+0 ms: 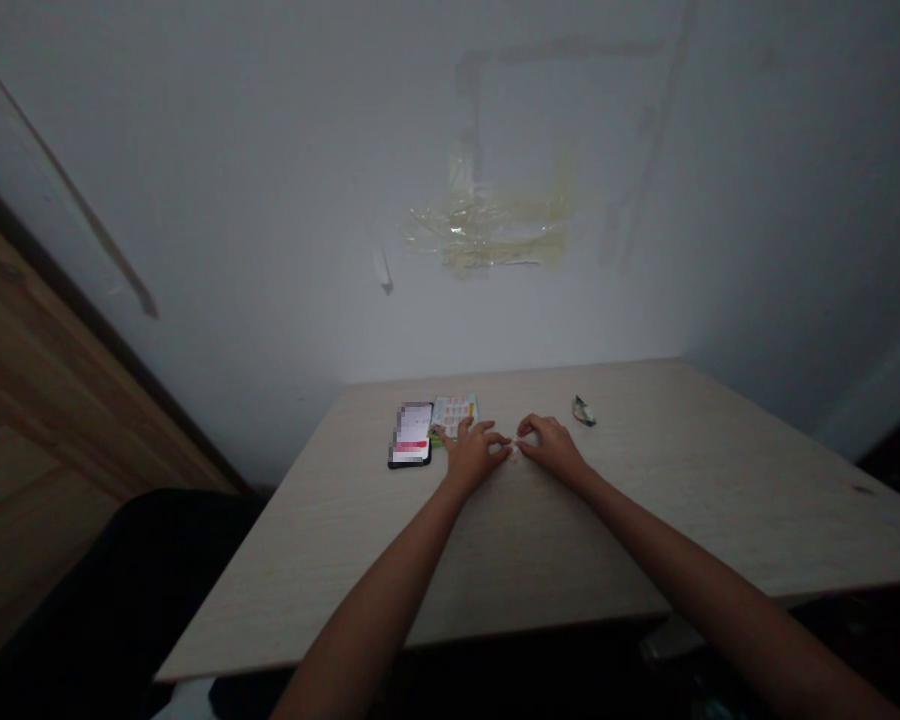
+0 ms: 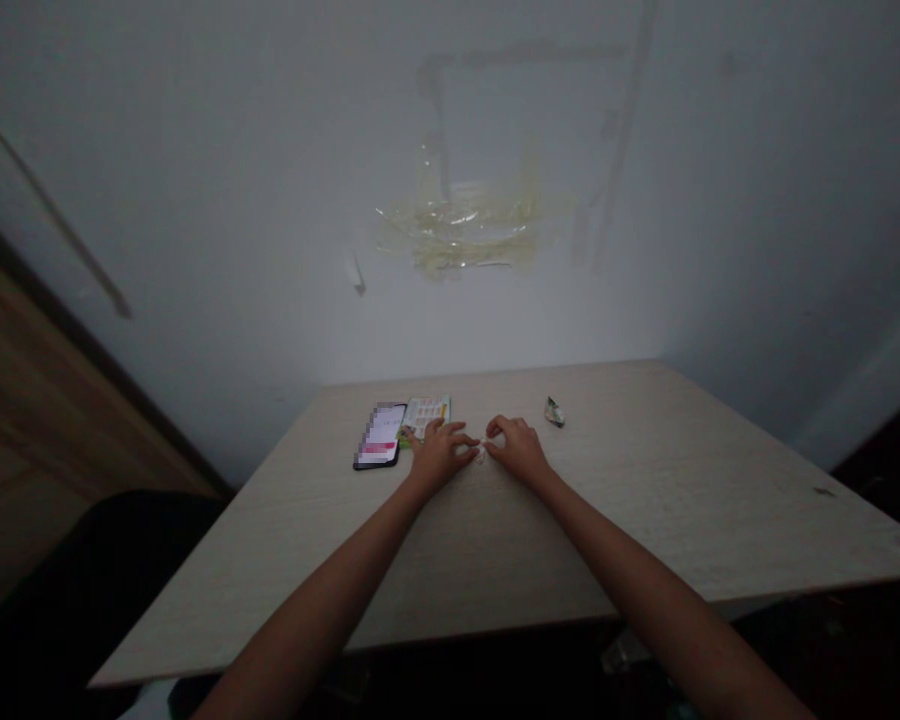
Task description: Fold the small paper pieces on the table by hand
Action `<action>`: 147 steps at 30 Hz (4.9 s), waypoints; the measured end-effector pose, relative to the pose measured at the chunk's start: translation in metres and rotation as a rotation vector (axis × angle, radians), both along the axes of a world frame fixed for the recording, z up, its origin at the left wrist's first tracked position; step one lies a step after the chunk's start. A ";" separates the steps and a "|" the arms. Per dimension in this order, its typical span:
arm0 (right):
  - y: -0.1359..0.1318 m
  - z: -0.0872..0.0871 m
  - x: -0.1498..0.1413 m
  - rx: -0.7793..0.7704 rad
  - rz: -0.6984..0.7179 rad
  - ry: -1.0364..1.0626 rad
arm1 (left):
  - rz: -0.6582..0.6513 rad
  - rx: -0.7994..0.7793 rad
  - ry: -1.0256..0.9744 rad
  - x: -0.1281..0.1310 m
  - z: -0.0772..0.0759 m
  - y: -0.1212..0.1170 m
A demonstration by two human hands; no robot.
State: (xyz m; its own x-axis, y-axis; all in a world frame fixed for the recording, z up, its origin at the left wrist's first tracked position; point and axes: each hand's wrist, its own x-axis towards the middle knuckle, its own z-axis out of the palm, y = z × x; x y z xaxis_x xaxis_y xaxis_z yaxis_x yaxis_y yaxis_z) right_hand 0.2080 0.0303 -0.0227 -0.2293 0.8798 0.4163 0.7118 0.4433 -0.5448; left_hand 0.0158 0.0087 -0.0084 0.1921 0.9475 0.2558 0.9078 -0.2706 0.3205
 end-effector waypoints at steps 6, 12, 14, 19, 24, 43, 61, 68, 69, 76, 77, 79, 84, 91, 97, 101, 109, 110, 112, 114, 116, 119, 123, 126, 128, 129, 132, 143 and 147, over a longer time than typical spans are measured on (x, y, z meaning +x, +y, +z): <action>-0.001 -0.001 0.002 -0.017 0.024 0.018 | -0.007 0.011 -0.009 0.000 -0.001 -0.001; -0.003 0.000 0.000 -0.004 0.015 -0.022 | -0.002 0.027 -0.018 0.000 -0.003 0.002; -0.004 0.001 0.000 -0.004 0.018 -0.044 | -0.005 0.031 -0.026 0.000 -0.004 0.003; -0.002 0.000 0.001 -0.028 0.020 -0.075 | -0.011 0.033 -0.044 -0.001 -0.006 0.004; -0.002 -0.004 0.004 -0.035 0.030 -0.088 | -0.011 0.042 -0.043 -0.001 -0.006 0.005; 0.005 -0.011 0.016 0.028 0.205 0.060 | -0.010 0.052 -0.047 -0.001 -0.007 0.003; 0.012 -0.019 0.013 0.075 0.000 -0.045 | -0.015 -0.016 -0.051 -0.001 0.001 0.001; 0.011 -0.016 0.010 0.043 -0.038 -0.075 | -0.007 -0.005 -0.023 0.001 0.003 -0.002; 0.010 -0.015 0.010 0.042 -0.036 -0.080 | -0.005 0.006 -0.017 0.001 0.002 -0.002; 0.008 -0.015 0.012 0.069 -0.006 -0.137 | -0.005 0.019 -0.017 0.001 -0.001 -0.001; 0.008 -0.015 0.012 0.070 0.003 -0.146 | -0.010 0.023 -0.022 0.001 -0.001 -0.001; 0.007 -0.016 0.013 0.074 0.024 -0.162 | -0.023 0.031 -0.032 0.000 -0.001 -0.001; 0.004 -0.016 0.012 0.079 0.056 -0.185 | -0.016 0.003 -0.067 -0.002 0.001 -0.001; 0.006 -0.015 0.013 0.065 0.095 -0.121 | 0.007 0.018 -0.118 -0.003 -0.002 0.002; 0.006 -0.010 0.015 0.043 0.159 -0.001 | 0.001 0.015 -0.136 -0.003 -0.001 0.003; 0.005 -0.005 0.012 -0.006 0.201 0.121 | 0.027 0.004 -0.184 -0.003 0.000 0.002; 0.007 0.006 -0.001 -0.334 0.291 0.407 | 0.061 0.037 -0.258 -0.004 0.003 0.001; 0.007 0.007 -0.003 -0.346 0.295 0.410 | 0.062 0.042 -0.266 -0.005 0.003 0.001; 0.009 0.012 -0.005 -0.346 0.292 0.387 | 0.064 0.053 -0.279 -0.005 0.004 0.000; 0.011 0.015 -0.007 -0.339 0.265 0.333 | 0.066 0.062 -0.287 -0.005 0.006 -0.001; 0.013 0.016 -0.009 -0.318 0.220 0.310 | 0.066 0.070 -0.285 -0.005 0.007 -0.003; 0.017 0.011 -0.012 -0.300 0.172 0.363 | 0.063 0.101 -0.272 -0.004 0.010 -0.006; 0.019 0.000 -0.015 -0.264 0.094 0.436 | 0.061 0.137 -0.245 -0.002 0.012 -0.010; 0.017 -0.005 -0.014 -0.219 0.102 0.438 | 0.038 0.121 -0.211 0.001 0.012 -0.012; 0.016 -0.006 -0.012 -0.201 0.106 0.436 | 0.029 0.120 -0.205 0.003 0.010 -0.011; 0.015 -0.006 -0.011 -0.200 0.106 0.433 | 0.027 0.123 -0.210 0.003 0.009 -0.011; 0.013 -0.006 -0.009 -0.221 0.128 0.414 | 0.021 0.122 -0.229 0.003 0.005 -0.008; 0.012 -0.001 -0.008 -0.215 0.230 0.383 | -0.031 0.028 -0.319 -0.001 0.003 -0.004; 0.011 -0.002 -0.008 -0.217 0.234 0.400 | -0.045 0.008 -0.336 0.000 0.006 -0.005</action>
